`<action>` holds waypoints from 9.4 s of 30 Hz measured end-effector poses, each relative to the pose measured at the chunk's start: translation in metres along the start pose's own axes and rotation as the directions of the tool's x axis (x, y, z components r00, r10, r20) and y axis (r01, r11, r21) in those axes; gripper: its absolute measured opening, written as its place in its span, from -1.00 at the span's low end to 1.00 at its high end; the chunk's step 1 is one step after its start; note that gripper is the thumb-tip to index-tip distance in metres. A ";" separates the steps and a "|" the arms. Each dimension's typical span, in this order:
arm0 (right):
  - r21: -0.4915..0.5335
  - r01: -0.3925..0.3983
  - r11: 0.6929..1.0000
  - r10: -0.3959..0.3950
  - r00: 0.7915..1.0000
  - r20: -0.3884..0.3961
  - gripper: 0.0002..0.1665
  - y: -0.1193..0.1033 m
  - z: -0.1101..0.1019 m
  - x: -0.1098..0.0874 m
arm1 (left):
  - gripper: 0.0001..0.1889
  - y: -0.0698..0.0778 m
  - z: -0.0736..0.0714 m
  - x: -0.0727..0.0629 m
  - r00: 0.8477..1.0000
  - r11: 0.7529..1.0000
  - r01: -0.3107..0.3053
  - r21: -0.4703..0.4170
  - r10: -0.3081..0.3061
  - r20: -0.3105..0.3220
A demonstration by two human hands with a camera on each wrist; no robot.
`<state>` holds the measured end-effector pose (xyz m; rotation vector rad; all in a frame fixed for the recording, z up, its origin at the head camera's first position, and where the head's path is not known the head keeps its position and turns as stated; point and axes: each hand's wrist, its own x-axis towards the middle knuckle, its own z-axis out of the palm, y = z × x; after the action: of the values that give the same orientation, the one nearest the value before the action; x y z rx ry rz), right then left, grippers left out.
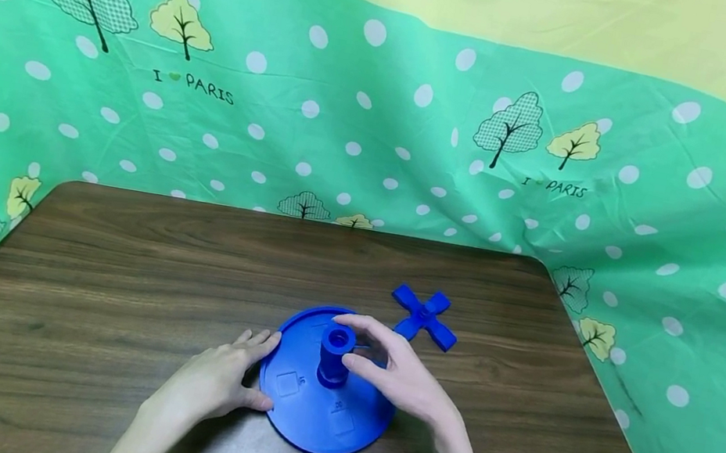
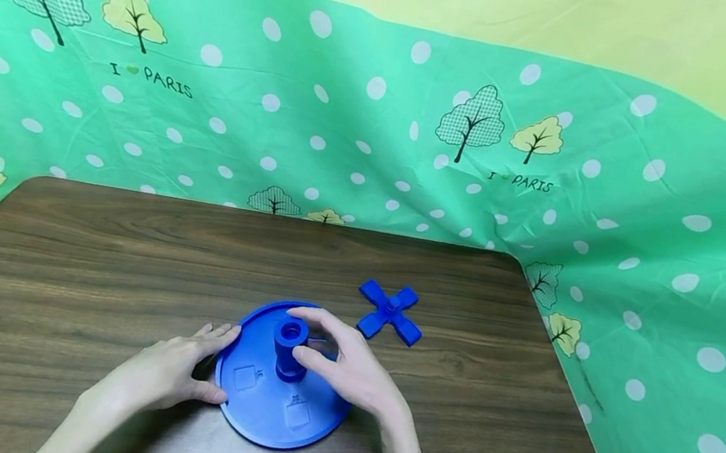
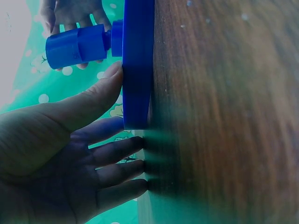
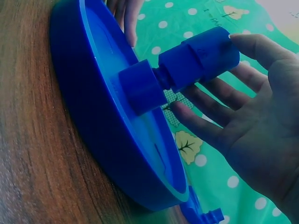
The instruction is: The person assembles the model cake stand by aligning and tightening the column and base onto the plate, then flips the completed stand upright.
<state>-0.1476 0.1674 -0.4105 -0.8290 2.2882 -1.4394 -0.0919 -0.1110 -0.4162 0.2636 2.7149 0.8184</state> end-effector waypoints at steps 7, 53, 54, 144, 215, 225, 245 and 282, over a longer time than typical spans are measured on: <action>-0.021 0.008 1.000 -0.009 0.998 -0.056 -0.57 -0.001 0.001 0.000 | 0.00 0.000 0.000 0.000 1.000 1.000 -0.006 0.000 0.006 -0.002; -0.057 -0.053 0.997 0.051 0.998 -0.030 -0.32 -0.001 0.006 0.001 | 0.01 0.001 0.000 0.002 1.000 1.000 0.014 0.015 -0.014 0.012; -0.050 -0.048 0.998 0.047 0.999 -0.020 -0.33 -0.001 0.006 0.001 | 0.01 0.001 0.000 0.002 1.000 1.000 0.015 0.016 -0.015 0.013; 0.007 0.007 1.000 -0.007 1.000 0.025 -0.36 0.000 0.001 0.000 | 0.00 0.002 -0.001 0.002 1.000 1.000 0.020 0.010 -0.020 0.023; 0.021 -0.011 1.000 0.010 0.997 0.072 -0.49 0.003 0.001 0.002 | -0.03 0.000 -0.002 0.002 1.000 1.000 -0.008 0.016 0.008 0.006; -0.071 -0.096 0.993 0.093 0.995 -0.038 -0.50 0.002 0.006 0.004 | -0.02 0.000 -0.001 0.002 1.000 1.000 0.003 0.009 -0.003 0.011; -0.044 -0.068 0.997 0.067 0.998 -0.008 -0.58 0.003 0.003 0.003 | -0.02 0.000 -0.001 0.002 1.000 1.000 -0.003 0.011 0.003 0.006; -0.213 -0.078 0.974 0.018 0.963 -0.269 -0.55 0.020 -0.065 -0.004 | -0.05 0.001 -0.004 0.001 1.000 1.000 0.000 0.012 0.000 0.027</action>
<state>-0.1861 0.2227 -0.3990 -0.6663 2.6900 -1.3609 -0.0938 -0.1121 -0.4121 0.2751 2.6953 0.7929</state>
